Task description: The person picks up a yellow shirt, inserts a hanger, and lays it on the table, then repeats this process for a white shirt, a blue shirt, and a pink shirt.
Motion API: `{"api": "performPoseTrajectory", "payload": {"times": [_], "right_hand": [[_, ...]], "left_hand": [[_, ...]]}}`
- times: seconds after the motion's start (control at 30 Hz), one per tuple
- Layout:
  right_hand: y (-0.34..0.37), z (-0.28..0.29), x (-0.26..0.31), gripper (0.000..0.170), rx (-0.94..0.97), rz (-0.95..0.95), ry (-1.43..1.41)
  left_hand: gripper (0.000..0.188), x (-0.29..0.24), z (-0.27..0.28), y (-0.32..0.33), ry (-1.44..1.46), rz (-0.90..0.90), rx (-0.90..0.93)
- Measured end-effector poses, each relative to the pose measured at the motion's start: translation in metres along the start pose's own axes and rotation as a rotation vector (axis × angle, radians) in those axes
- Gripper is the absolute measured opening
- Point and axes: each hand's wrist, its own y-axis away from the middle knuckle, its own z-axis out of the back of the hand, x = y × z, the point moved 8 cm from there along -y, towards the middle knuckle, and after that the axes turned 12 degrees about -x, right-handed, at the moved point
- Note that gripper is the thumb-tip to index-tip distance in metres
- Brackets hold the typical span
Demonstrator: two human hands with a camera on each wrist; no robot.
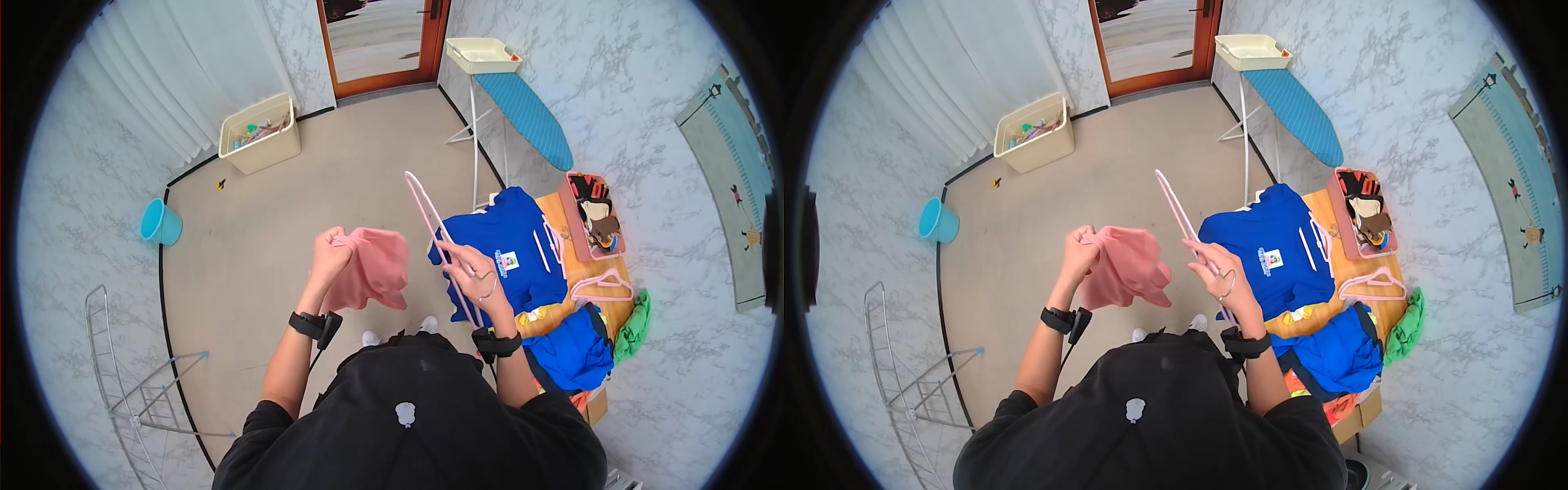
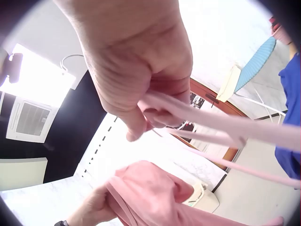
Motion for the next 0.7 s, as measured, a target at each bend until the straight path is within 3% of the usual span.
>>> {"api": "performPoseTrajectory", "payload": {"times": [0.03,0.1,0.17,0.27,0.33,0.43,0.57,0.63,0.7], "right_hand": [[0.002,0.0,0.002,0.043,0.0,0.004,0.0],[0.011,0.003,-0.007,0.044,-0.063,-0.201,-0.002],[0.017,-0.007,-0.005,0.044,-0.07,0.0,0.054],[0.032,-0.022,-0.002,0.039,-0.091,0.067,0.02],[0.039,-0.039,-0.007,0.03,0.089,-0.109,-0.085],[0.04,-0.054,0.011,0.022,0.206,-0.095,-0.104],[0.041,-0.065,0.022,0.021,0.133,-0.029,-0.138],[0.035,-0.069,0.028,0.021,0.102,-0.037,-0.148],[0.03,-0.073,0.034,0.02,0.06,-0.058,-0.17]], "left_hand": [[0.026,-0.005,-0.001,0.0,0.001,-0.003,-0.002],[0.021,-0.002,0.009,0.0,0.059,0.136,-0.132],[0.019,0.0,0.013,-0.009,0.094,0.074,-0.233],[0.016,-0.007,0.025,-0.02,0.123,0.006,-0.393],[0.011,-0.007,0.036,-0.028,0.129,0.055,-0.449],[0.01,-0.012,0.033,-0.033,0.148,0.14,-0.489],[0.01,-0.011,0.025,-0.044,0.129,0.035,-0.559],[0.019,-0.034,0.021,-0.036,0.006,-0.089,-0.65],[0.021,-0.044,0.007,-0.03,-0.04,-0.166,-0.623]]}}
